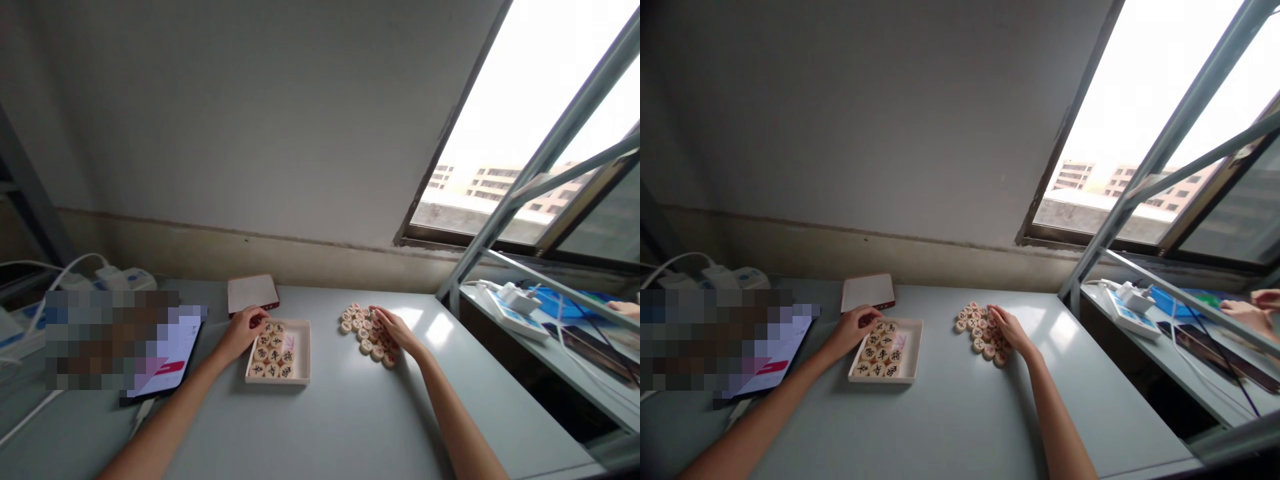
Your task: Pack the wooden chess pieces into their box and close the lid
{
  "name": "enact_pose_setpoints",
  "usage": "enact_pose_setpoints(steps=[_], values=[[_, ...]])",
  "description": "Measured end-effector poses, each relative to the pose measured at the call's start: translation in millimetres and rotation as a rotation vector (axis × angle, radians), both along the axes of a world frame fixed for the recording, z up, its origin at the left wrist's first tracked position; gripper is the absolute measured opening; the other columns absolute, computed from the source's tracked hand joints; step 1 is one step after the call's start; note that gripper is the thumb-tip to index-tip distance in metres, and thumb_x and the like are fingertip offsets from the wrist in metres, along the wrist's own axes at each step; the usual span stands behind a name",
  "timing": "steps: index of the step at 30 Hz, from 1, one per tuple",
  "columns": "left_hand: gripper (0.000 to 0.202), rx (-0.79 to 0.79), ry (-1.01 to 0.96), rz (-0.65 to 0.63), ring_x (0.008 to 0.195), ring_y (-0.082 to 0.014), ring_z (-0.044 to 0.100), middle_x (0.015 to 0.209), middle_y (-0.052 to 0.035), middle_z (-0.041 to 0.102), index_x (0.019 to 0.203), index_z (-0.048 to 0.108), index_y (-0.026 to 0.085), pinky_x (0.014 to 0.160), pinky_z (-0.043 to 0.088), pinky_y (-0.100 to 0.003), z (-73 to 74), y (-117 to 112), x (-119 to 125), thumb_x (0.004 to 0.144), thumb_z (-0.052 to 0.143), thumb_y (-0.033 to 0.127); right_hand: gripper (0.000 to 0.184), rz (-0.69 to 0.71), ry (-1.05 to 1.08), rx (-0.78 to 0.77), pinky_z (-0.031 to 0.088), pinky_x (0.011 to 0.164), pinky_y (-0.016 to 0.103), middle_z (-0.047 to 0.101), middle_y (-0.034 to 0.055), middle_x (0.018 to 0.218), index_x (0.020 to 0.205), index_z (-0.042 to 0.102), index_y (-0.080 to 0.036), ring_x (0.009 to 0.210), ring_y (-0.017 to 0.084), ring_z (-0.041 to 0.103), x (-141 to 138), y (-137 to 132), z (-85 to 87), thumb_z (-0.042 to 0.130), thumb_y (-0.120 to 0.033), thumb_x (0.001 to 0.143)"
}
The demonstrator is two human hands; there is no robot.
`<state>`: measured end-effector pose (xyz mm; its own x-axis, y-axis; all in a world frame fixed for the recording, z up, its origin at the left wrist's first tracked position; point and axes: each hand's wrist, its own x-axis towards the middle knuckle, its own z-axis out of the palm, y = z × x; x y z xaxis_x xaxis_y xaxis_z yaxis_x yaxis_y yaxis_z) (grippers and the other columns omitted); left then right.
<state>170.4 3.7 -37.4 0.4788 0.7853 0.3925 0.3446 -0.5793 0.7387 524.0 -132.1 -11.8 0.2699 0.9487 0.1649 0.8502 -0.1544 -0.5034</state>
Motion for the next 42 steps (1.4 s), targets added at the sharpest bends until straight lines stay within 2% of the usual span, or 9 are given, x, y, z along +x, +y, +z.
enact_pose_setpoints(steps=[4, 9, 14, 17, 21, 26, 33, 39, 42], values=[[0.014, 0.002, -0.010, -0.005, 0.070, -0.0155, 0.056, 0.075, -0.0047, 0.061, 0.071, 0.059, 0.015, 0.062, 0.043, -0.024, 1.1, -0.9, 0.0, 0.068, 0.047, 0.021, 0.049, -0.020, 0.064, 0.013, 0.033, 0.094, 0.034, 0.047, 0.0084, 0.123, 0.123, 0.041, -0.017, 0.113, 0.020, 0.043, 3.2, 6.0, 1.5, 0.023, -0.041, 0.084], [0.014, 0.011, 0.015, -0.005, 0.069, -0.0156, 0.055, 0.076, -0.0054, 0.060, 0.072, 0.059, 0.015, 0.064, 0.044, -0.026, 0.9, -0.3, -0.1, 0.068, 0.046, 0.020, 0.051, 0.125, 0.031, -0.026, 0.001, 0.101, 0.050, 0.028, 0.0057, 0.136, 0.130, 0.029, -0.022, 0.127, 0.020, 0.016, -13.6, 22.6, 10.1, 0.019, -0.044, 0.086], [0.014, 0.023, 0.025, -0.009, 0.071, -0.0154, 0.055, 0.077, -0.0053, 0.060, 0.072, 0.059, 0.014, 0.065, 0.043, -0.025, -0.5, 0.5, 0.2, 0.069, 0.046, 0.018, 0.047, 0.216, -0.059, -0.115, -0.015, 0.094, 0.056, 0.051, 0.0062, 0.120, 0.113, 0.052, -0.024, 0.116, 0.024, 0.039, -26.4, 25.2, 19.3, 0.019, -0.044, 0.087], [0.014, 0.028, 0.018, -0.006, 0.072, -0.0155, 0.055, 0.078, -0.0050, 0.060, 0.072, 0.059, 0.014, 0.064, 0.043, -0.024, -0.7, 0.2, 0.1, 0.068, 0.046, 0.017, 0.046, 0.196, -0.069, -0.106, -0.015, 0.094, 0.057, 0.058, 0.0050, 0.111, 0.107, 0.056, -0.024, 0.106, 0.024, 0.049, -20.6, 20.5, 15.5, 0.021, -0.045, 0.086], [0.014, 0.015, 0.022, -0.009, 0.070, -0.0145, 0.054, 0.077, -0.0047, 0.059, 0.072, 0.059, 0.013, 0.063, 0.042, -0.024, -0.1, -0.7, 0.4, 0.068, 0.045, 0.016, 0.042, 0.137, -0.101, -0.076, -0.005, 0.097, 0.058, 0.056, 0.0043, 0.114, 0.106, 0.056, -0.026, 0.108, 0.025, 0.046, -14.8, 15.3, 6.5, 0.024, -0.045, 0.085], [0.013, 0.002, 0.018, -0.014, 0.067, -0.0131, 0.052, 0.077, -0.0040, 0.058, 0.073, 0.058, 0.013, 0.062, 0.042, -0.024, 0.3, -2.0, 1.0, 0.069, 0.046, 0.016, 0.040, 0.168, -0.197, 0.033, 0.011, 0.100, 0.052, 0.049, 0.0033, 0.122, 0.117, 0.046, -0.028, 0.114, 0.021, 0.041, -38.5, 15.4, 8.3, 0.024, -0.041, 0.086], [0.012, 0.028, 0.007, -0.014, 0.066, -0.0127, 0.052, 0.076, -0.0035, 0.058, 0.072, 0.058, 0.013, 0.060, 0.042, -0.023, -2.4, -0.5, 1.0, 0.068, 0.047, 0.014, 0.040, 0.328, -0.293, -0.104, 0.002, 0.100, 0.055, 0.052, 0.0069, 0.118, 0.117, 0.046, -0.022, 0.114, 0.022, 0.042, -67.0, 17.7, 21.4, 0.023, -0.035, 0.087], [0.012, 0.054, 0.006, -0.004, 0.069, -0.0137, 0.054, 0.075, -0.0042, 0.058, 0.069, 0.058, 0.013, 0.061, 0.042, -0.023, 0.8, -2.7, 1.5, 0.068, 0.046, 0.011, 0.037, 0.286, -0.304, -0.033, -0.005, 0.098, 0.058, 0.054, 0.0052, 0.114, 0.112, 0.048, -0.025, 0.111, 0.021, 0.044, -60.1, 11.3, 9.5, 0.021, -0.031, 0.088], [0.012, 0.061, 0.005, -0.002, 0.070, -0.0139, 0.054, 0.075, -0.0044, 0.058, 0.069, 0.058, 0.013, 0.061, 0.042, -0.023, 1.5, -3.2, 1.4, 0.068, 0.046, 0.011, 0.035, 0.285, -0.335, 0.055, 0.001, 0.097, 0.058, 0.049, 0.0061, 0.120, 0.114, 0.045, -0.024, 0.111, 0.021, 0.042, -67.1, 6.1, 11.0, 0.021, -0.025, 0.088]])
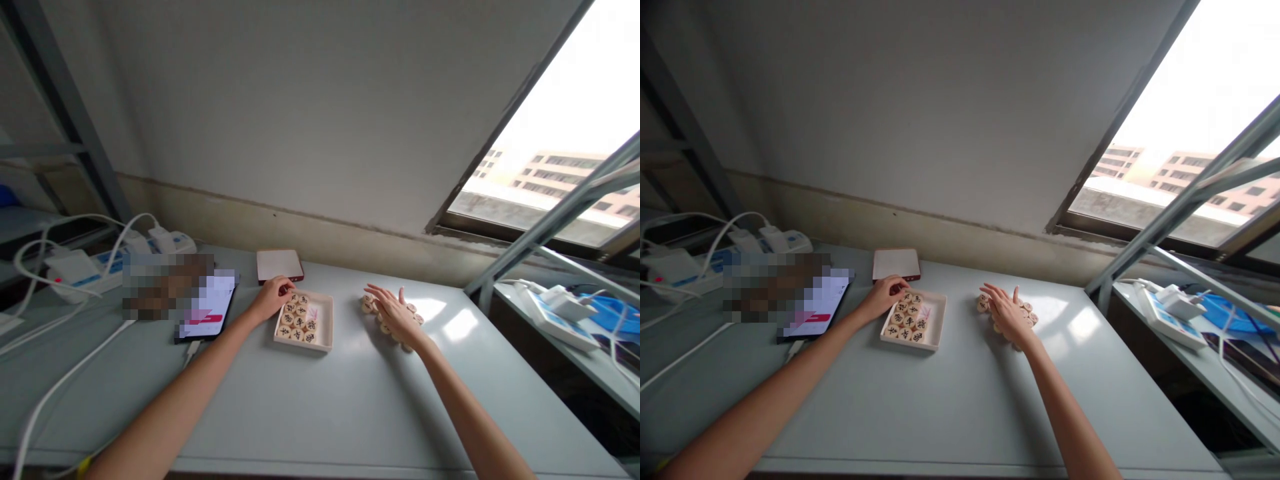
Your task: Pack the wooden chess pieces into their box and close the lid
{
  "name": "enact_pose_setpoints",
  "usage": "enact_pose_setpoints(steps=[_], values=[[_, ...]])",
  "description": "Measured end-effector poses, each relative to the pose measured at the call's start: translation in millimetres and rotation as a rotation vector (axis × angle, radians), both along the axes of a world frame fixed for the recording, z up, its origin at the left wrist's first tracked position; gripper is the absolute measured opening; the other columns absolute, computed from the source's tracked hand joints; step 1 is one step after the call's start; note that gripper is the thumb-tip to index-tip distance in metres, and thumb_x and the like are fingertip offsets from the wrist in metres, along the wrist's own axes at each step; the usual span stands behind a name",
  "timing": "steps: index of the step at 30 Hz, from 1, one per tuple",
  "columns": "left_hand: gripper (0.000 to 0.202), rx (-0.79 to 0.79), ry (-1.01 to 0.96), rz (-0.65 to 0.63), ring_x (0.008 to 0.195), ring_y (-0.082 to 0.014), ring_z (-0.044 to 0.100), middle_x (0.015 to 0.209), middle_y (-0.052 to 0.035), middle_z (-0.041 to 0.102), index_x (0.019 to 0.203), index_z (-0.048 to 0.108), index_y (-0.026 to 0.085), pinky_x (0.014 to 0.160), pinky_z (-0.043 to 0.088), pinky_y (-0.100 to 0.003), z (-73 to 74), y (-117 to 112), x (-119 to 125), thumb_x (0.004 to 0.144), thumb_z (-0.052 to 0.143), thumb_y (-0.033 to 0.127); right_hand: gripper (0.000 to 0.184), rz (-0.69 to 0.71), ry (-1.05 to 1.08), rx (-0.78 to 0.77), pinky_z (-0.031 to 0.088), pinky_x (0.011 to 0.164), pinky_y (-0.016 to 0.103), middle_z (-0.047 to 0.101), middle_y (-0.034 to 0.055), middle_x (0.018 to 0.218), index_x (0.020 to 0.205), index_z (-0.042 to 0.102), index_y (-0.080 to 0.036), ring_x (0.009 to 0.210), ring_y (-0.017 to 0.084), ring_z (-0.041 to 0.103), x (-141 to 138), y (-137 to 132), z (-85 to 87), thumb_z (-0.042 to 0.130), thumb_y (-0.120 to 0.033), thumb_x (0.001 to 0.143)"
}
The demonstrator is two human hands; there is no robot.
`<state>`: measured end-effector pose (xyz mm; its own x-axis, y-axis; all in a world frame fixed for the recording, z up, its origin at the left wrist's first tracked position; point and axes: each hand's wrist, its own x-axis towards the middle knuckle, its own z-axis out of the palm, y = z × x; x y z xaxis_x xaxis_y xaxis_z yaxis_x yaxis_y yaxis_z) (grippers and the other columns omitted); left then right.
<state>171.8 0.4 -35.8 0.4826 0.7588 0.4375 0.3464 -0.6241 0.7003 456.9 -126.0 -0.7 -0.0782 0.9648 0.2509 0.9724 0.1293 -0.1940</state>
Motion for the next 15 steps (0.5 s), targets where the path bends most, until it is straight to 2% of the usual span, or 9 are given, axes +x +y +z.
enact_pose_setpoints(steps=[3, 5, 7, 10, 15], values=[[0.012, -0.006, 0.000, -0.004, 0.069, -0.0130, 0.054, 0.075, -0.0042, 0.058, 0.070, 0.058, 0.013, 0.061, 0.042, -0.022, -2.2, 1.4, -0.3, 0.069, 0.046, 0.011, 0.033, 0.071, 0.000, 0.062, 0.022, 0.095, 0.047, 0.054, 0.0061, 0.110, 0.110, 0.047, -0.022, 0.103, 0.019, 0.046, -27.9, -7.5, 12.3, 0.024, -0.017, 0.086], [0.012, -0.011, -0.002, -0.004, 0.068, -0.0127, 0.054, 0.075, -0.0041, 0.058, 0.070, 0.058, 0.013, 0.061, 0.043, -0.022, -4.3, 2.8, -0.5, 0.069, 0.047, 0.011, 0.031, 0.193, -0.001, 0.033, 0.030, 0.087, 0.037, 0.055, 0.0051, 0.106, 0.107, 0.049, -0.023, 0.098, 0.017, 0.047, -55.0, -12.0, 21.2, 0.028, -0.015, 0.085], [0.012, -0.015, -0.001, -0.001, 0.068, -0.0128, 0.054, 0.075, -0.0043, 0.059, 0.071, 0.059, 0.013, 0.062, 0.043, -0.023, -5.8, 3.7, -0.8, 0.069, 0.047, 0.012, 0.026, 0.293, -0.032, -0.004, 0.031, 0.082, 0.033, 0.055, 0.0038, 0.106, 0.105, 0.051, -0.024, 0.095, 0.016, 0.048, -82.0, -13.6, 26.1, 0.035, -0.018, 0.085], [0.013, -0.019, -0.001, 0.010, 0.069, -0.0132, 0.055, 0.076, -0.0047, 0.059, 0.073, 0.059, 0.013, 0.063, 0.043, -0.023, -5.7, 3.3, -1.3, 0.069, 0.047, 0.012, 0.024, 0.341, -0.123, -0.060, 0.029, 0.077, 0.032, 0.058, 0.0032, 0.100, 0.104, 0.052, -0.025, 0.090, 0.017, 0.049, -111.4, -7.5, 23.7, 0.047, -0.024, 0.081], [0.012, -0.025, 0.007, 0.007, 0.069, -0.0129, 0.056, 0.076, -0.0045, 0.060, 0.073, 0.059, 0.013, 0.062, 0.044, -0.022, -0.4, -0.2, -1.7, 0.069, 0.047, 0.012, 0.017, 0.304, -0.209, -0.086, 0.026, 0.073, 0.031, 0.060, 0.0048, 0.089, 0.090, 0.060, -0.021, 0.086, 0.017, 0.048, -128.5, 9.8, 16.9, 0.052, -0.030, 0.080]])
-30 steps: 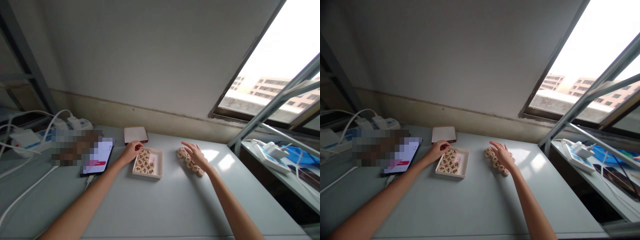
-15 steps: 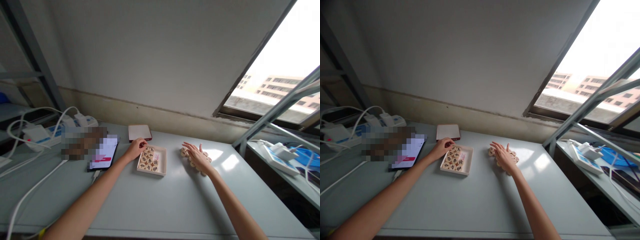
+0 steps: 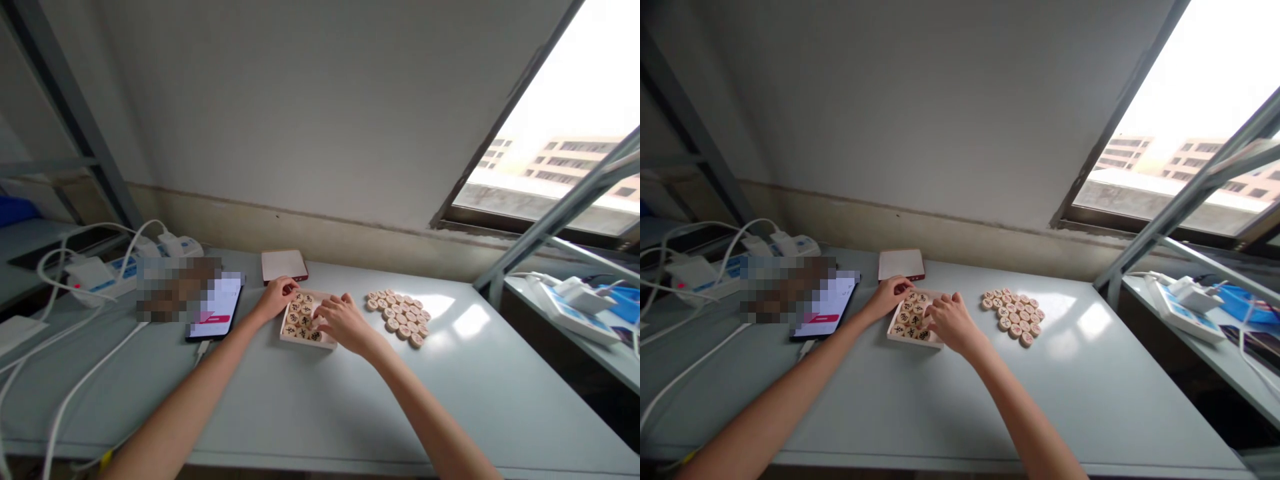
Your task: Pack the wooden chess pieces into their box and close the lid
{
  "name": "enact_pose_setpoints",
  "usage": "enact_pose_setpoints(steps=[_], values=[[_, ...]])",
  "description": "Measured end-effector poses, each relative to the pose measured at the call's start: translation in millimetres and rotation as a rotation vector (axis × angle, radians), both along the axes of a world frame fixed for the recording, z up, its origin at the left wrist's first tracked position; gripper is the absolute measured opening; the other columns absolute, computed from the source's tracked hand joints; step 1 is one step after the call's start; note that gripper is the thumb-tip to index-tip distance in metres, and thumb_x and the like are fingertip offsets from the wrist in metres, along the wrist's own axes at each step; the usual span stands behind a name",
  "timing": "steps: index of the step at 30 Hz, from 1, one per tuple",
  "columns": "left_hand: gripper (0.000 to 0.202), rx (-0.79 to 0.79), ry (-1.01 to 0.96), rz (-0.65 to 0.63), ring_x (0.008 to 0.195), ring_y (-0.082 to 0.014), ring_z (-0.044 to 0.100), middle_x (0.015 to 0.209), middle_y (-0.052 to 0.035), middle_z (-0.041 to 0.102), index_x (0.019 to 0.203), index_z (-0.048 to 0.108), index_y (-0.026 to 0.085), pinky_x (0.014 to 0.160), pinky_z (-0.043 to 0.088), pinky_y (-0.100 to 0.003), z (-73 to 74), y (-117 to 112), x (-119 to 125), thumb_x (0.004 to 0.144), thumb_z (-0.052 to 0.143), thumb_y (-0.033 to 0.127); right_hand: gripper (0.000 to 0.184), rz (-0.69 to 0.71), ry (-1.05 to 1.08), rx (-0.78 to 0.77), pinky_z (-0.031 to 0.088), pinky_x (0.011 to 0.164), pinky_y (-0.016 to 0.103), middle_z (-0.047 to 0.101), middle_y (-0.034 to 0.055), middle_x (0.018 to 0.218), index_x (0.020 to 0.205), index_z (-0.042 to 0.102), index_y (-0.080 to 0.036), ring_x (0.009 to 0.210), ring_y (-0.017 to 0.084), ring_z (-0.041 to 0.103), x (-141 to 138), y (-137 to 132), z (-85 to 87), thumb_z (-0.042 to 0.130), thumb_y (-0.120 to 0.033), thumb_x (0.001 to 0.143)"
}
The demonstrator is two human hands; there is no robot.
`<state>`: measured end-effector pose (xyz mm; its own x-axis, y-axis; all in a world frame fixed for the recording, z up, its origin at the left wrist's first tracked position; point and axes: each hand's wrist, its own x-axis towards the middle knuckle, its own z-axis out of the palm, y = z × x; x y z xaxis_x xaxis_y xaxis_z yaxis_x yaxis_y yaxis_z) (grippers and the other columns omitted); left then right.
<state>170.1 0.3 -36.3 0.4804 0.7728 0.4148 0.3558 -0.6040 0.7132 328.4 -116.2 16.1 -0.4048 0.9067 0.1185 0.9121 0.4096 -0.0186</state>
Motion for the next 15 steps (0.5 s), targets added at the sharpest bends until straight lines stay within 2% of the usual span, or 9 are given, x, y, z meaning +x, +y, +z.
enact_pose_setpoints(steps=[3, 7, 11, 15], values=[[0.012, 0.005, 0.011, -0.006, 0.069, -0.0130, 0.055, 0.075, -0.0045, 0.060, 0.071, 0.059, 0.013, 0.062, 0.044, -0.022, 2.2, -0.8, 0.2, 0.069, 0.047, 0.013, 0.019, -0.002, 0.029, 0.061, 0.025, 0.072, 0.031, 0.060, 0.0026, 0.088, 0.085, 0.063, -0.026, 0.084, 0.016, 0.047, 3.6, -1.3, 5.5, 0.047, -0.036, 0.081], [0.013, -0.010, -0.002, -0.022, 0.069, -0.0128, 0.055, 0.077, -0.0045, 0.059, 0.071, 0.058, 0.013, 0.061, 0.044, -0.022, 1.3, 0.1, 0.7, 0.070, 0.045, 0.015, 0.022, -0.148, 0.022, 0.230, 0.025, 0.074, 0.033, 0.058, 0.0027, 0.093, 0.098, 0.059, -0.030, 0.085, 0.017, 0.046, 30.0, -19.1, 10.0, 0.043, -0.033, 0.084], [0.012, -0.019, 0.007, -0.018, 0.069, -0.0128, 0.055, 0.077, -0.0040, 0.059, 0.071, 0.057, 0.013, 0.062, 0.044, -0.023, 0.0, 0.9, 1.2, 0.069, 0.046, 0.014, 0.025, -0.311, -0.102, 0.339, 0.025, 0.077, 0.035, 0.056, 0.0058, 0.097, 0.100, 0.059, -0.028, 0.090, 0.021, 0.045, 68.5, -39.6, -3.7, 0.040, -0.025, 0.085], [0.012, -0.029, -0.006, -0.028, 0.069, -0.0127, 0.055, 0.077, -0.0037, 0.059, 0.070, 0.058, 0.014, 0.062, 0.044, -0.023, 0.3, 0.6, 1.4, 0.068, 0.045, 0.014, 0.025, -0.355, -0.162, 0.311, 0.026, 0.076, 0.036, 0.058, 0.0064, 0.095, 0.098, 0.060, -0.027, 0.093, 0.022, 0.045, 91.0, -51.6, -20.8, 0.040, -0.019, 0.084]])
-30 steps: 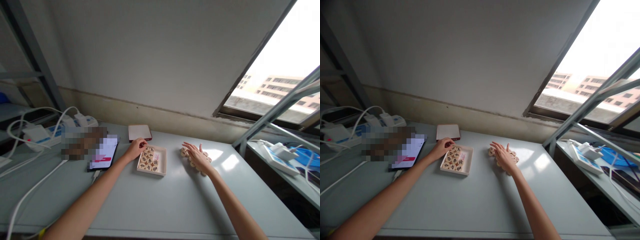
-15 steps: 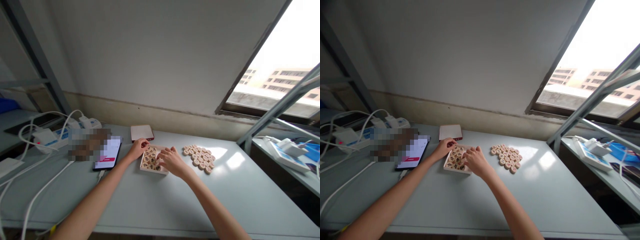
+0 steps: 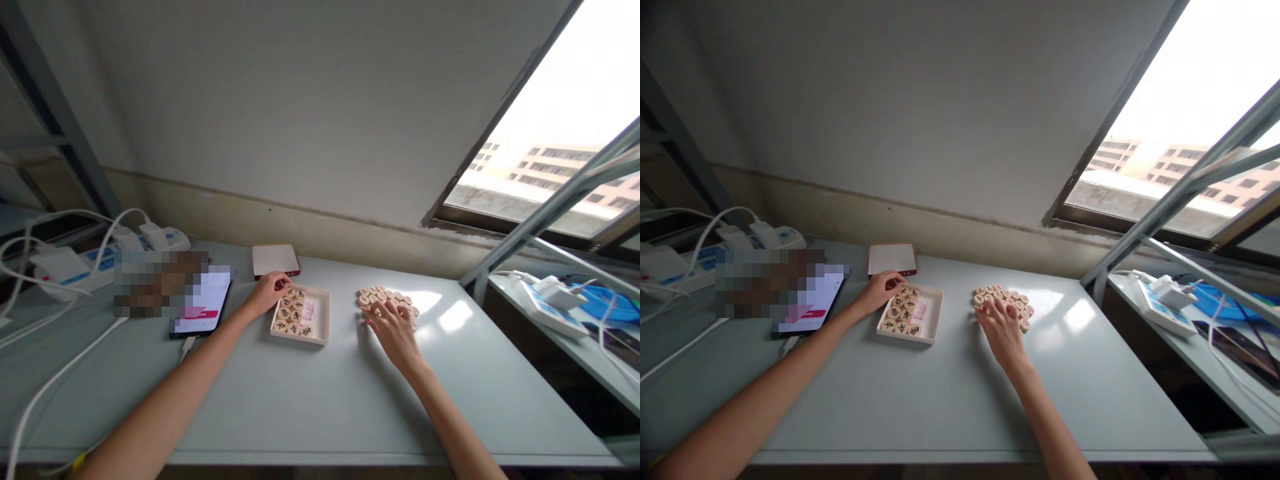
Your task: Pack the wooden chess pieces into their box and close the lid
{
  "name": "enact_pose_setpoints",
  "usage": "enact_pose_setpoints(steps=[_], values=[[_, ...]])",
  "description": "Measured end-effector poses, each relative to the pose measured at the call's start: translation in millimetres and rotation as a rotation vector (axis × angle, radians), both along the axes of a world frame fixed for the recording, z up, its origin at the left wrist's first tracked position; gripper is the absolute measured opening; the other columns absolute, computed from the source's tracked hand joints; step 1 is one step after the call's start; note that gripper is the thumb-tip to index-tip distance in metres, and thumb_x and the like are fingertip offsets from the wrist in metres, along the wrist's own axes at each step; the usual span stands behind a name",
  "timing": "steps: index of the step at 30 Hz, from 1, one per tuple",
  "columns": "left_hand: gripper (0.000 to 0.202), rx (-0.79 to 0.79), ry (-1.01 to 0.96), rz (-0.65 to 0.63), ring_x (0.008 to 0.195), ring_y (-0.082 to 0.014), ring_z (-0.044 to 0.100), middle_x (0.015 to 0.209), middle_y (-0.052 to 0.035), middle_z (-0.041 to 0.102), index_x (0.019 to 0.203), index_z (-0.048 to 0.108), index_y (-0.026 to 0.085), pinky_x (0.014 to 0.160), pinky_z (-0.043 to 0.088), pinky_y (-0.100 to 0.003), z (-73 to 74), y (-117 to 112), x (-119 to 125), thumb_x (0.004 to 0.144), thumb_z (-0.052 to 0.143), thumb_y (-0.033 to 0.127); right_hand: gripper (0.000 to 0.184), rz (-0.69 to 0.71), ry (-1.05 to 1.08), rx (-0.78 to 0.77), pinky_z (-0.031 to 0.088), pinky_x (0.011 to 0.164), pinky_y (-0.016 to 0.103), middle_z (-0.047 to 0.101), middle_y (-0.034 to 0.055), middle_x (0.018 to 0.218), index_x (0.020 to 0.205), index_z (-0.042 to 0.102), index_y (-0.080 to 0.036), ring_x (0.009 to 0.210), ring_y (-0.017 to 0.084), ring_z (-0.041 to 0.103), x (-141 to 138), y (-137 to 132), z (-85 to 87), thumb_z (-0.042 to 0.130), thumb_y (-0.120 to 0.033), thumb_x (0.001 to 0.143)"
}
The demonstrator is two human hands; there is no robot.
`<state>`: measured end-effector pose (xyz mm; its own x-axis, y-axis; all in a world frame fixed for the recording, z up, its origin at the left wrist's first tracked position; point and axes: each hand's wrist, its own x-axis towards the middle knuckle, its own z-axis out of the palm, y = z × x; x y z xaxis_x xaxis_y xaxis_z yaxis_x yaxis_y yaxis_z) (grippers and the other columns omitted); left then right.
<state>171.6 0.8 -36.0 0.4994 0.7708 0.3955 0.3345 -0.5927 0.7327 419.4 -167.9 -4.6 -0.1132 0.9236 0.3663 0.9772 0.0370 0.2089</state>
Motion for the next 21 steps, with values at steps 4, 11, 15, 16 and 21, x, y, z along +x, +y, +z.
enact_pose_setpoints(steps=[4, 11, 15, 16, 21], values=[[0.013, 0.009, 0.000, 0.011, 0.069, -0.0134, 0.055, 0.076, -0.0043, 0.059, 0.070, 0.058, 0.013, 0.061, 0.044, -0.023, 0.2, -0.1, 0.0, 0.069, 0.045, 0.014, 0.023, -0.019, 0.039, 0.003, 0.025, 0.075, 0.035, 0.060, 0.0033, 0.095, 0.097, 0.059, -0.028, 0.089, 0.021, 0.048, 5.1, -3.6, -2.2, 0.041, -0.022, 0.084], [0.014, 0.028, 0.014, 0.004, 0.069, -0.0134, 0.054, 0.078, -0.0051, 0.059, 0.071, 0.058, 0.013, 0.062, 0.044, -0.024, 0.3, 0.1, -0.4, 0.070, 0.044, 0.014, 0.019, -0.096, 0.067, 0.087, 0.026, 0.075, 0.036, 0.058, 0.0055, 0.105, 0.094, 0.058, -0.024, 0.099, 0.024, 0.046, 9.6, 1.9, 0.7, 0.045, -0.027, 0.081], [0.013, 0.028, 0.016, 0.003, 0.070, -0.0134, 0.054, 0.077, -0.0048, 0.059, 0.071, 0.057, 0.013, 0.062, 0.044, -0.024, 1.5, -0.8, -0.5, 0.070, 0.044, 0.014, 0.017, -0.106, 0.064, 0.072, 0.027, 0.075, 0.037, 0.058, 0.0062, 0.103, 0.089, 0.060, -0.024, 0.098, 0.025, 0.046, 10.4, 5.9, -3.0, 0.045, -0.025, 0.081], [0.013, 0.028, 0.018, 0.003, 0.070, -0.0134, 0.054, 0.077, -0.0047, 0.059, 0.070, 0.057, 0.013, 0.062, 0.044, -0.024, 1.6, -1.0, -0.5, 0.070, 0.044, 0.014, 0.017, -0.108, 0.065, 0.076, 0.028, 0.075, 0.037, 0.058, 0.0068, 0.104, 0.088, 0.060, -0.023, 0.098, 0.025, 0.046, 10.4, 6.8, -3.2, 0.045, -0.025, 0.081], [0.013, 0.030, 0.011, 0.008, 0.069, -0.0133, 0.054, 0.078, -0.0044, 0.059, 0.071, 0.058, 0.014, 0.062, 0.044, -0.024, -0.4, -0.1, -0.6, 0.069, 0.045, 0.013, 0.014, -0.102, 0.149, -0.007, 0.031, 0.074, 0.036, 0.062, 0.0051, 0.091, 0.079, 0.059, -0.022, 0.091, 0.023, 0.050, 8.1, 8.3, 0.8, 0.045, -0.024, 0.079]])
